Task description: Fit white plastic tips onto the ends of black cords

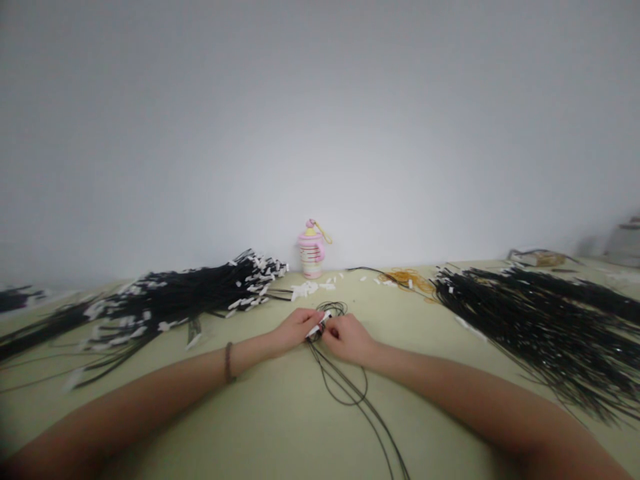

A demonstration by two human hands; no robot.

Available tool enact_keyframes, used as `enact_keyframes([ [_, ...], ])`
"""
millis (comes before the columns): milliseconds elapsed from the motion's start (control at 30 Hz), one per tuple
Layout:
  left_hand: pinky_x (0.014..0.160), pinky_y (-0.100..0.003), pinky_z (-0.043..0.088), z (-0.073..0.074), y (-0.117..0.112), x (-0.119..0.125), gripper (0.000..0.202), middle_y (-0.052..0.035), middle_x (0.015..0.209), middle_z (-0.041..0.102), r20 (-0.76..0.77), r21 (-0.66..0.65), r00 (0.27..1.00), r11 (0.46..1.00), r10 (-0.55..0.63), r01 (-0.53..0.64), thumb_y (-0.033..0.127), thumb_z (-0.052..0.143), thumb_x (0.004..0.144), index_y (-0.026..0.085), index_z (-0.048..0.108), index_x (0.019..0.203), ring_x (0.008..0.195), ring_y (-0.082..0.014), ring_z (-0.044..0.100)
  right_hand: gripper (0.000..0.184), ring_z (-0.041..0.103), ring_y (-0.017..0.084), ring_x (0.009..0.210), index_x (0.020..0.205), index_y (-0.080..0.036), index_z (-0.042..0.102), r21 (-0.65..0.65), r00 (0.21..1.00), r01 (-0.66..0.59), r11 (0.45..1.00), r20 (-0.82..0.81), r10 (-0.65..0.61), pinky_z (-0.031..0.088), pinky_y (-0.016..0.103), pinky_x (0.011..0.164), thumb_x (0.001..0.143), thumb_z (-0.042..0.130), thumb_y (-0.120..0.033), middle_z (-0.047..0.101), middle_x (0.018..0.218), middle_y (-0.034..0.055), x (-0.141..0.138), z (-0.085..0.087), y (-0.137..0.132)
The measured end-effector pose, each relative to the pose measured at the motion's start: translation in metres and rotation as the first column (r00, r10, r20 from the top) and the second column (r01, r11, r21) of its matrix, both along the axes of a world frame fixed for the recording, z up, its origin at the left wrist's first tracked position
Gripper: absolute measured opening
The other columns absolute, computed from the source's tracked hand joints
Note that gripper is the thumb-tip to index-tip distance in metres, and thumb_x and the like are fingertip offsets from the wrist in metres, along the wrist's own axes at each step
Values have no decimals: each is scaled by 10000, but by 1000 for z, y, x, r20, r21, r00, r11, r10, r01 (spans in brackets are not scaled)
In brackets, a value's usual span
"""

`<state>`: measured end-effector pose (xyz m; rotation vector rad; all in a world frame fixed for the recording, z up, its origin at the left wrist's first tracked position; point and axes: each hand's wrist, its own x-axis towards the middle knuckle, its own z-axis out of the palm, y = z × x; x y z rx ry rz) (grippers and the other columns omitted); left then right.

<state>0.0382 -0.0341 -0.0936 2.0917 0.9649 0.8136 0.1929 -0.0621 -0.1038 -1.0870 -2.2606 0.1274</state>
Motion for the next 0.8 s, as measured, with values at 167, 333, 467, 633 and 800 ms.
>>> enact_keyframes([
  [167,477,-214,234,1,0,0,448,22,505,381,-8,2,1000,1000,-1,1,527,348,754,146,447,540,513,-104,340,189,339,53,422,508,-138,477,-2,1000,-2,1000,-1,2,218,175,433,687,418,-122,388,439,-45,0,1,0],
  [333,475,-211,237,0,0,0,445,20,515,385,-6,-2,1000,1000,5,-6,524,353,754,141,459,553,519,-104,341,194,340,55,421,512,-138,479,-6,1000,0,1000,0,0,216,177,430,695,415,-133,387,442,-45,0,-1,1],
  [467,477,-209,244,1,0,1,450,18,517,390,-4,-13,1000,1000,13,-13,534,366,743,137,470,559,525,-106,345,196,339,58,424,515,-139,487,-10,1000,-2,1000,5,2,217,179,432,698,418,-138,389,437,-46,0,-2,2],
  [633,474,-207,239,2,-1,1,459,23,518,391,4,-32,1000,999,16,-16,545,363,737,131,483,579,521,-101,339,193,348,59,428,522,-140,493,-10,1000,1,1000,8,0,222,179,435,701,420,-145,401,442,-44,1,-3,2],
  [800,478,-210,241,1,0,0,469,22,531,411,19,-42,1000,999,4,-3,546,363,738,120,510,608,522,-98,343,185,351,58,432,523,-139,490,-2,1000,7,1000,8,-7,224,179,443,695,421,-140,402,447,-42,0,-3,1],
])
